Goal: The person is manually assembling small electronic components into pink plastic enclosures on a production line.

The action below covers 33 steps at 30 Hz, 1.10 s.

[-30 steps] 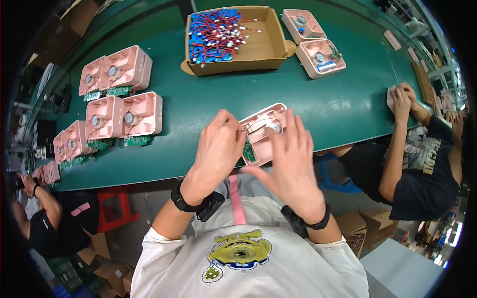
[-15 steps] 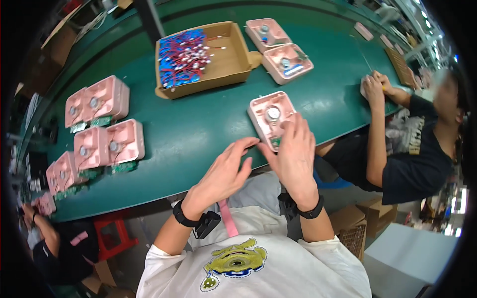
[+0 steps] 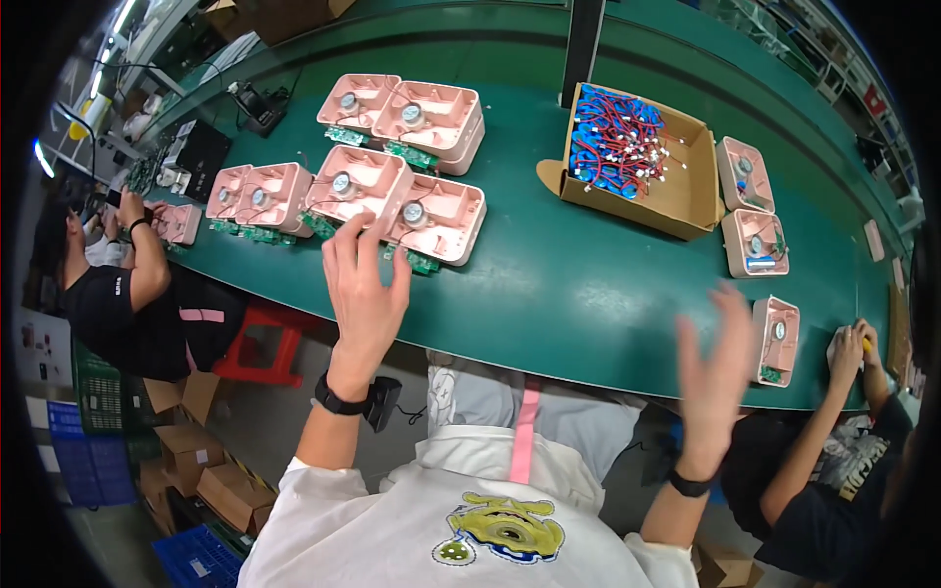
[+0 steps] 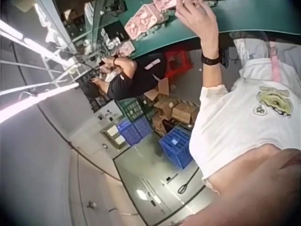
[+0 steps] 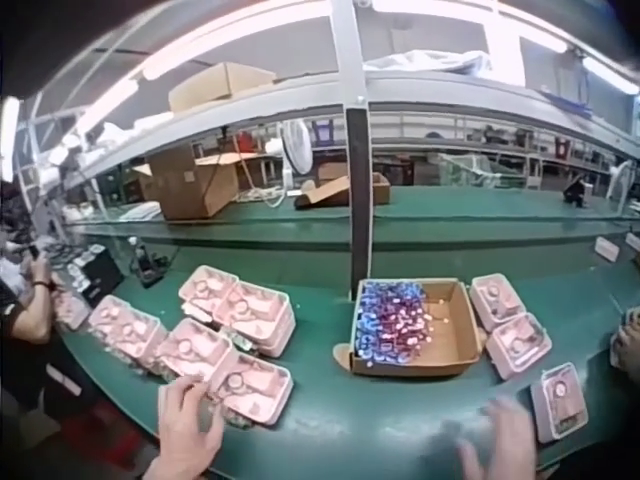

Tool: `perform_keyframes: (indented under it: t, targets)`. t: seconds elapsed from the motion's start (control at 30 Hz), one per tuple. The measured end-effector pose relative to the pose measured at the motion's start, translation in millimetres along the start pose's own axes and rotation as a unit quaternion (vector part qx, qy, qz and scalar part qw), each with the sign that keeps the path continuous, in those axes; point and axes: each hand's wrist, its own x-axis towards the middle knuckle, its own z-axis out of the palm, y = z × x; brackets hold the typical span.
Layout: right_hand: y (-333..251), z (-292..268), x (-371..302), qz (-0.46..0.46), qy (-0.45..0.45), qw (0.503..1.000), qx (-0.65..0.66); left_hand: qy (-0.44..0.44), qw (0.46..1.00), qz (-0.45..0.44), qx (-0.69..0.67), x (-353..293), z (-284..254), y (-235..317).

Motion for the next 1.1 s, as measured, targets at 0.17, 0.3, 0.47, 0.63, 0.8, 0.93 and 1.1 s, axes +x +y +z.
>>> perform_keyframes:
  t: [0.17,0.3,0.47,0.63,0.8,0.93,1.1]
  targets:
    - [-140.9,92.1,54.7,-0.229,-0.13,0.951,0.163,-0.025,0.999,-0.037,0.023,4.3,4.2,-37.8]
    - [-166.6,148.9,89.9,-0.269,-0.157,0.929,0.2,-0.036,0.996,-0.067,-0.043,3.6,4.3,-47.1]
    - [-152.3,123.7,78.4,-0.223,-0.218,0.931,0.189,-0.036,0.994,-0.058,-0.081,2.0,7.7,-51.0]
    - [-112.9,85.3,39.7,-0.154,-0.156,0.967,0.133,-0.02,0.992,-0.082,-0.094,-5.3,11.0,-54.8]
    - [-78.6,34.2,-0.9,-0.042,-0.157,0.985,0.067,-0.019,0.997,-0.078,-0.021,-5.5,8.2,-54.9]
    - [-63.6,16.5,-23.7,0.007,-0.131,0.991,0.029,0.081,0.996,-0.024,0.024,-6.0,0.9,-20.2]
    - [-35.0,18.2,-11.7,0.194,-0.077,0.967,0.147,-0.19,0.888,-0.224,-0.355,-30.7,14.8,77.9]
